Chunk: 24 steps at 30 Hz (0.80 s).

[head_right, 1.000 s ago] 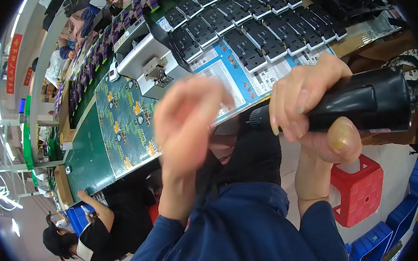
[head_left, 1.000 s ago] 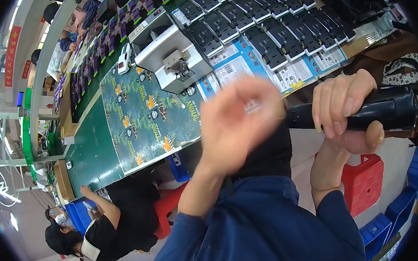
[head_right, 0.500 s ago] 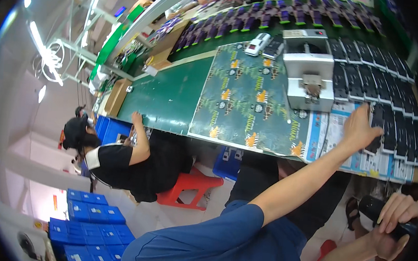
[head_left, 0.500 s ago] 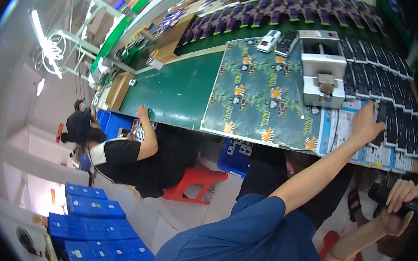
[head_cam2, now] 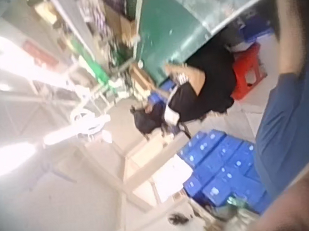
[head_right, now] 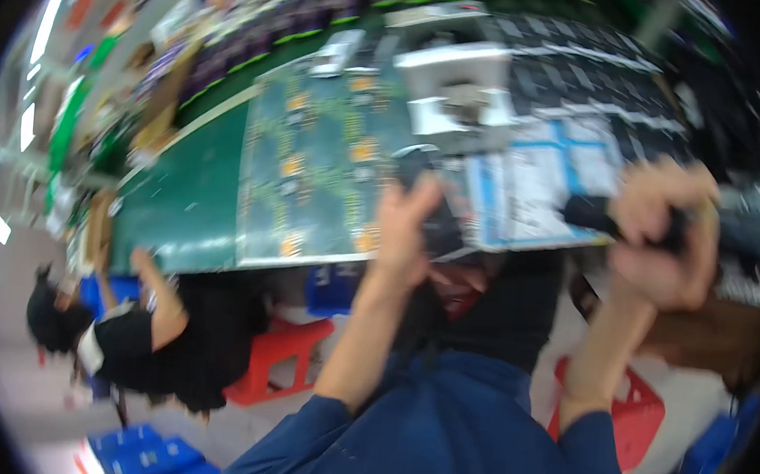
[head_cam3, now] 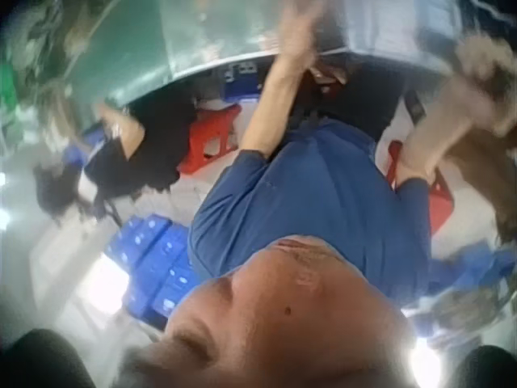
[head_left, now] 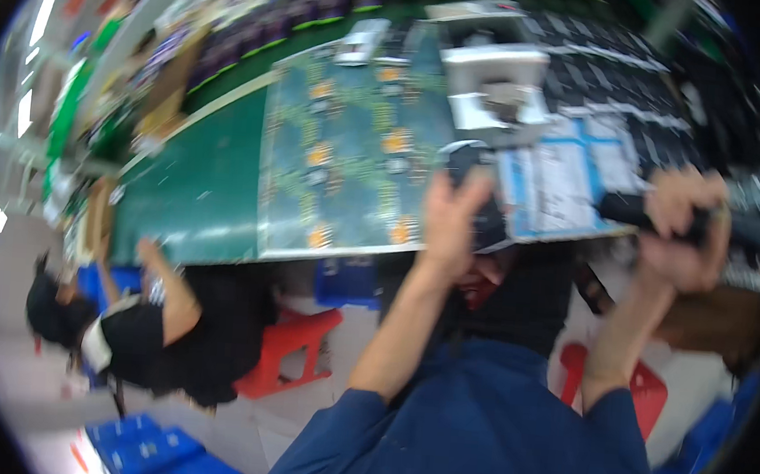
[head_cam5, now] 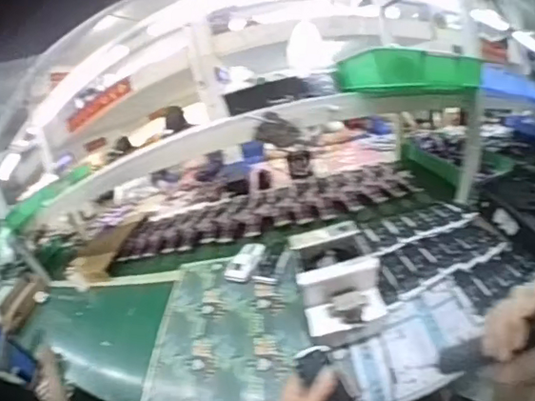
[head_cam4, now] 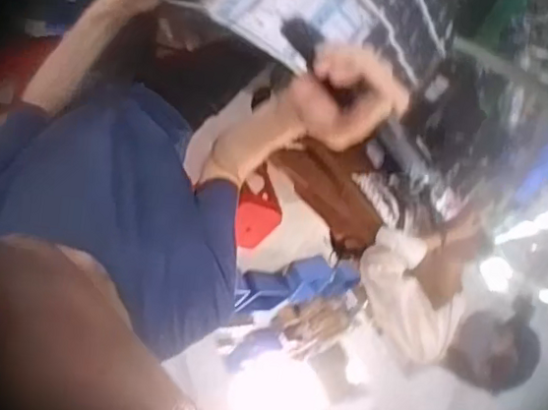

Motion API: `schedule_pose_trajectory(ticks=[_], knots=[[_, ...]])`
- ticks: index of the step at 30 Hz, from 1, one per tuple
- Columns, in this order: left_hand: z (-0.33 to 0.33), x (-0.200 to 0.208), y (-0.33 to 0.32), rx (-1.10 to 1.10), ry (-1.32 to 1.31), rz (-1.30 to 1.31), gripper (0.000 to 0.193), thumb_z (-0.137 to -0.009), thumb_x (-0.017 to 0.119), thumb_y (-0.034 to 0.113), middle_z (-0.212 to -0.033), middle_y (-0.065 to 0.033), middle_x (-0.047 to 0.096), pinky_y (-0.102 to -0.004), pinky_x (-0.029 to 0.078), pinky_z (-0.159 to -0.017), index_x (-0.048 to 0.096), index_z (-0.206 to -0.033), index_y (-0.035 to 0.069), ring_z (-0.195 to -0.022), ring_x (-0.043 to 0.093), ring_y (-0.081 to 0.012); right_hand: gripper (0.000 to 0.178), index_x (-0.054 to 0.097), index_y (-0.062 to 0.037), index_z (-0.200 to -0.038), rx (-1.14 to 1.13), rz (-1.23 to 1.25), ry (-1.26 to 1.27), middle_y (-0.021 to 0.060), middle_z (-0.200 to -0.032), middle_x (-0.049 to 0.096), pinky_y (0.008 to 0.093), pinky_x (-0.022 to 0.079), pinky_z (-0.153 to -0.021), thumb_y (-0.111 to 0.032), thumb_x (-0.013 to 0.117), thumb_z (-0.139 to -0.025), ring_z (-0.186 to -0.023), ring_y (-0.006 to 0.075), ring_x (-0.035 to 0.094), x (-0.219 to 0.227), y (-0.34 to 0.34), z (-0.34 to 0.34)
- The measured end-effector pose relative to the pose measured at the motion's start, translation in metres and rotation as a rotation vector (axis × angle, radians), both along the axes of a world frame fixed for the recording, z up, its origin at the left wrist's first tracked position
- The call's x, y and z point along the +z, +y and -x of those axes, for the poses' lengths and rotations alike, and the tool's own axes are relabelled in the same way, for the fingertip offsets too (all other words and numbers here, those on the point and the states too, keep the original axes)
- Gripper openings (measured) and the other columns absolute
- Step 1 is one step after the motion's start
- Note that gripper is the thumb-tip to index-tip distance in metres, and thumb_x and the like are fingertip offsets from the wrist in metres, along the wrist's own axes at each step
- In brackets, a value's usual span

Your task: Assembling plastic housings for small electronic devices using an electric screwdriver on a factory assembly line.

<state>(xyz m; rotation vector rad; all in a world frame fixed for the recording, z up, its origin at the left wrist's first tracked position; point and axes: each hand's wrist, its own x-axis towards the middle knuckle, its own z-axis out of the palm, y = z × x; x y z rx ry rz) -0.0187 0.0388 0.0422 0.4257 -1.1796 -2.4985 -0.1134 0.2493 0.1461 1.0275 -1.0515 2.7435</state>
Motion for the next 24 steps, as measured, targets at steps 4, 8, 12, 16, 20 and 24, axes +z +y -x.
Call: schedule_pose_trajectory(ticks=[4, 8, 12, 16, 20, 24], knots=[[-0.001, -0.006, -0.002, -0.130, -0.065, -0.089, 0.025, -0.097, 0.060, 0.020, -0.102, -0.0148, 0.065, -0.0371, 0.063, -0.068, 0.051, -0.114, 0.003, -0.081, 0.070, -0.0223, 0.022, 0.053, -0.0043, -0.091, -0.143, -0.134, 0.125, 0.0046, -0.068, 0.047, 0.0331, 0.042, -0.060, -0.025, 0.049, -0.095, -0.058, 0.0167, 0.047, 0.003, -0.043, 0.020], [0.000, -0.013, 0.000, -0.186, -0.045, 0.019, 0.026, -0.096, 0.061, 0.017, -0.102, -0.0156, 0.066, -0.0360, 0.063, -0.067, 0.051, -0.114, 0.001, -0.079, 0.070, -0.0217, 0.014, 0.053, -0.0021, -0.091, -0.208, -0.172, 0.202, 0.0065, -0.065, 0.048, 0.0376, 0.046, -0.062, -0.014, 0.048, -0.096, -0.056, 0.0187, 0.050, 0.004, -0.077, 0.035], [0.001, -0.015, -0.006, -0.183, -0.052, -0.034, 0.025, -0.095, 0.061, 0.014, -0.101, -0.0168, 0.067, -0.0350, 0.063, -0.067, 0.052, -0.113, 0.000, -0.080, 0.071, -0.0219, 0.009, 0.057, -0.0009, -0.092, -0.281, -0.280, 0.200, 0.0082, -0.065, 0.054, 0.0362, 0.049, -0.062, -0.009, 0.059, -0.091, -0.054, 0.0185, 0.054, -0.001, -0.105, 0.040], [0.002, -0.017, -0.006, -0.174, -0.048, -0.067, 0.024, -0.095, 0.061, 0.012, -0.100, -0.0175, 0.068, -0.0342, 0.063, -0.069, 0.053, -0.113, -0.001, -0.082, 0.072, -0.0224, 0.012, 0.060, 0.0003, -0.089, -0.347, -0.375, 0.244, 0.0075, -0.062, 0.055, 0.0339, 0.049, -0.057, -0.011, 0.064, -0.090, -0.051, 0.0163, 0.055, -0.003, -0.120, 0.041], [0.003, -0.015, -0.004, -0.175, -0.057, -0.061, 0.023, -0.094, 0.062, 0.011, -0.100, -0.0169, 0.068, -0.0343, 0.063, -0.069, 0.055, -0.113, -0.001, -0.082, 0.072, -0.0224, 0.014, 0.065, -0.0001, -0.080, -0.455, -0.463, 0.382, 0.0040, -0.058, 0.057, 0.0257, 0.046, -0.051, -0.011, 0.072, -0.085, -0.050, 0.0098, 0.056, 0.005, -0.131, 0.044], [0.003, -0.012, -0.005, -0.163, -0.068, -0.112, 0.022, -0.094, 0.063, 0.010, -0.100, -0.0161, 0.069, -0.0337, 0.062, -0.069, 0.057, -0.111, -0.001, -0.083, 0.071, -0.0216, 0.017, 0.069, -0.0011, -0.075, -0.407, -0.507, 0.311, 0.0003, -0.054, 0.057, 0.0219, 0.040, -0.042, -0.014, 0.074, -0.085, -0.044, 0.0065, 0.053, 0.020, -0.146, 0.045]])
